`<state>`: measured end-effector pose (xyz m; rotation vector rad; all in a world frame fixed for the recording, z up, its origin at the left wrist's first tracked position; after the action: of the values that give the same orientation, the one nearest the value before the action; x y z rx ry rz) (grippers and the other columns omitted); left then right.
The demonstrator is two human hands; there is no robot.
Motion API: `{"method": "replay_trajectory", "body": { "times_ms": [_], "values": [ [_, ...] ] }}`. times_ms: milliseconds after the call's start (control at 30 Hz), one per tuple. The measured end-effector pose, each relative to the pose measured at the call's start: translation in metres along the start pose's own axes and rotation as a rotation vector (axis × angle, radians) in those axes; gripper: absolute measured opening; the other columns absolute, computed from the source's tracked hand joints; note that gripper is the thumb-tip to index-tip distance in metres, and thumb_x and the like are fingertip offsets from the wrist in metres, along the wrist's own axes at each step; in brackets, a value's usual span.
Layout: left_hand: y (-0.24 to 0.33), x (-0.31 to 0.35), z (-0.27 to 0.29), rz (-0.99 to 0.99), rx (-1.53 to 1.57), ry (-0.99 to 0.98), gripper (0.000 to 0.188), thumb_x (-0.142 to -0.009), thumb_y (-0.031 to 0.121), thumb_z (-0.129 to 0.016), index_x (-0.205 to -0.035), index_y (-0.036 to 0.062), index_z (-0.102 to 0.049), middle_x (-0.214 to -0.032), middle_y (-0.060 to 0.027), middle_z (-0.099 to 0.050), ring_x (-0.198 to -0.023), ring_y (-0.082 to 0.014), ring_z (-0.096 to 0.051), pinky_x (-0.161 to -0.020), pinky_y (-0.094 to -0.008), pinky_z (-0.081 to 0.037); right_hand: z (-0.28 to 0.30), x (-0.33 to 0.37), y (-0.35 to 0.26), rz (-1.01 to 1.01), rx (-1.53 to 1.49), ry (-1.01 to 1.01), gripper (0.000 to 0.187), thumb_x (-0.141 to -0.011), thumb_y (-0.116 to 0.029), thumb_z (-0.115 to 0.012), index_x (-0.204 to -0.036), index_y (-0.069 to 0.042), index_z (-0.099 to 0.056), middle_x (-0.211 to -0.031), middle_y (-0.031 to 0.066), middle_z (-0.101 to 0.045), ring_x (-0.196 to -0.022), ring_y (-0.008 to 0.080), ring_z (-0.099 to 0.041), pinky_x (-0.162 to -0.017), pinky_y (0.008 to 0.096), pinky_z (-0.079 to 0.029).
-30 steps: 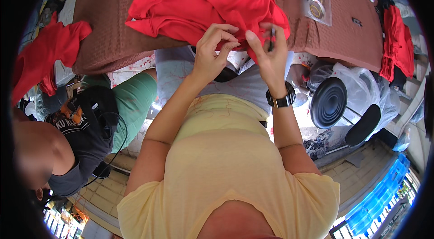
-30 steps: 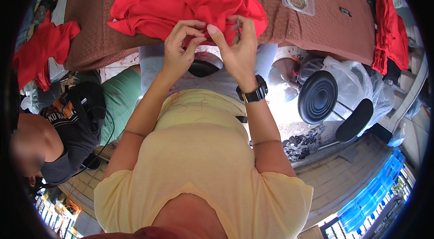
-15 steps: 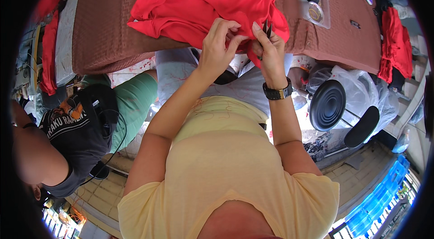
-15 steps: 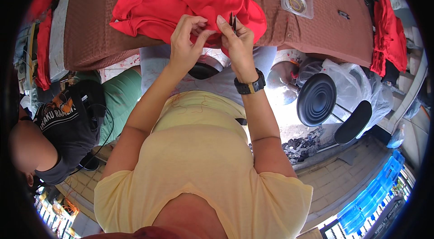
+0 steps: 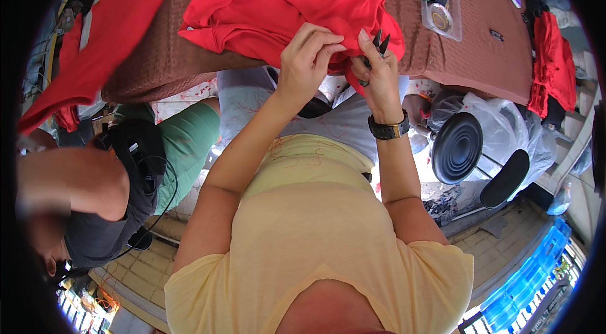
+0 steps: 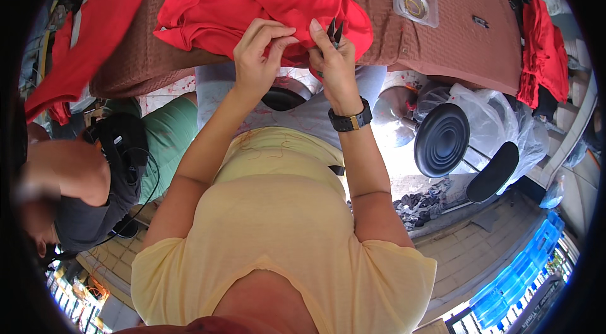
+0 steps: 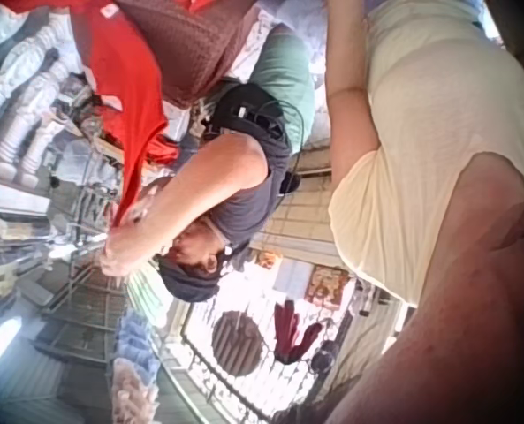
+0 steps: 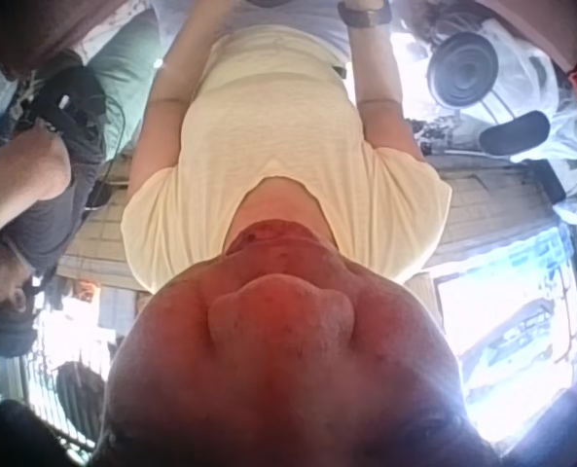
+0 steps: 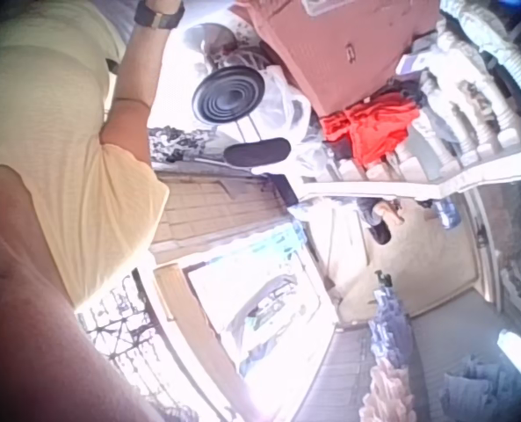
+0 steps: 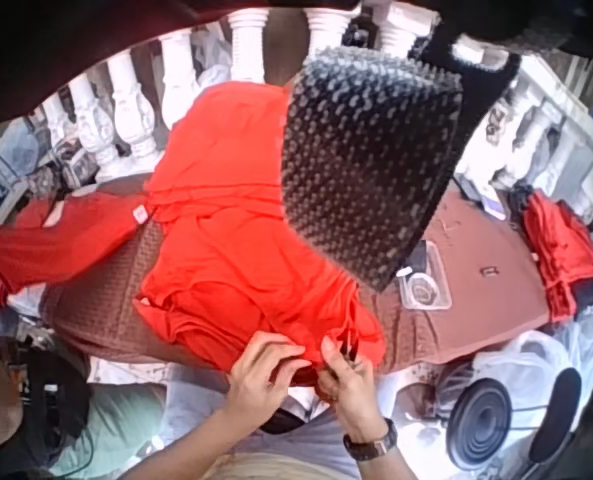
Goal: The person trims excess threads and checks labels on several red shirts using small snips while working at a table with other people.
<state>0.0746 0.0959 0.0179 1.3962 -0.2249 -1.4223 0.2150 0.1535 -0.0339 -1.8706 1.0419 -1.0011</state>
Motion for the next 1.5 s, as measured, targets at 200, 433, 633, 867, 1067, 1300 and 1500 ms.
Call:
{"method": "replay_trajectory", "body": {
  "times_ms": [200, 433, 633, 867, 1067, 1300, 1500],
  "values": [
    [-0.04, 0.007, -0.005, 0.351, 0.417, -0.03, 0.007, -0.094, -0.004, -0.061, -0.098, -0.0016, -0.056, -0.096, -0.0099, -0.058, -0.081, -0.0154, -0.065, -0.072, -0.0286, -0.052, 0.013, -0.002, -0.003, 0.058, -0.01, 0.002, 0.033, -0.101, -0.028, -0.063, -0.071, -0.019, -0.052, -0.052, -0.0092, -0.036, -0.043, 0.0025, -0.028, -0.043, 0.0249, -0.017],
    [0.007, 0.006, 0.0, 0.019, 0.026, 0.033, 0.023, -0.08, 0.001, -0.08, -0.094, -0.0002, -0.062, -0.09, -0.0086, -0.058, -0.074, -0.0167, -0.063, -0.067, -0.0292, -0.053, 0.006, -0.001, -0.001, -0.015, -0.034, 0.052, 0.034, -0.101, -0.028, -0.064, -0.071, -0.018, -0.052, -0.052, -0.0088, -0.037, -0.043, 0.0027, -0.029, -0.043, 0.0247, -0.017],
    [-0.007, 0.003, -0.011, 0.054, 0.025, 0.03, 0.018, -0.079, -0.001, -0.079, -0.091, -0.0009, -0.066, -0.088, -0.0094, -0.06, -0.072, -0.0195, -0.064, -0.065, -0.03, -0.053, 0.006, 0.001, 0.008, -0.006, -0.007, 0.049, 0.037, -0.1, -0.028, -0.066, -0.069, -0.018, -0.048, -0.052, -0.0096, -0.036, -0.043, 0.0023, -0.028, -0.043, 0.0246, -0.018],
    [-0.028, 0.013, -0.029, 0.349, 0.394, -0.205, 0.008, -0.094, 0.001, -0.065, -0.097, -0.0007, -0.058, -0.094, -0.0041, -0.057, -0.086, -0.0099, -0.059, -0.078, -0.0247, -0.049, 0.013, 0.002, 0.004, 0.035, 0.018, 0.045, 0.034, -0.099, -0.028, -0.067, -0.071, -0.018, -0.051, -0.054, -0.0102, -0.037, -0.044, 0.002, -0.027, -0.043, 0.0245, -0.017],
    [-0.038, 0.021, -0.03, 0.476, 0.535, -0.179, 0.008, -0.094, -0.001, -0.064, -0.097, -0.0016, -0.057, -0.093, -0.0047, -0.06, -0.085, -0.01, -0.059, -0.078, -0.0258, -0.05, 0.019, 0.009, -0.028, 0.393, 0.373, 0.307, 0.027, -0.106, -0.028, -0.053, -0.094, -0.006, -0.063, -0.064, -0.0071, -0.044, -0.054, 0.0019, -0.035, -0.048, 0.023, -0.025],
    [-0.037, 0.02, -0.024, 0.455, 0.508, -0.162, 0.006, -0.094, -0.004, -0.061, -0.096, -0.0013, -0.057, -0.096, -0.006, -0.063, -0.086, -0.0111, -0.06, -0.081, -0.0266, -0.05, -0.025, 0.044, -0.021, 0.184, 0.615, -0.027, 0.044, -0.109, -0.033, -0.037, -0.092, 0.004, -0.056, -0.065, 0.0066, -0.048, -0.06, 0.0172, -0.043, -0.058, 0.0379, -0.037],
    [-0.033, 0.02, -0.023, 0.417, 0.451, -0.205, 0.005, -0.095, -0.002, -0.058, -0.095, -0.0005, -0.054, -0.101, -0.0079, -0.061, -0.091, -0.0138, -0.058, -0.086, -0.0275, -0.047, -0.021, 0.035, -0.002, 0.171, 0.629, 0.007, 0.042, -0.108, -0.034, -0.04, -0.082, -0.005, -0.054, -0.067, -0.004, -0.037, -0.06, 0.0063, -0.032, -0.054, 0.0256, -0.027]
  ]
}}
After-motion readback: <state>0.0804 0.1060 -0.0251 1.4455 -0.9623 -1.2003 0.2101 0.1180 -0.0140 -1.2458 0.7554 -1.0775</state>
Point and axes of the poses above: each hand's wrist, its own x-axis away from the middle knuckle, its own z-axis out of the back of the hand, y = z × x, the point moved 8 cm from there along -x, towards the middle knuckle
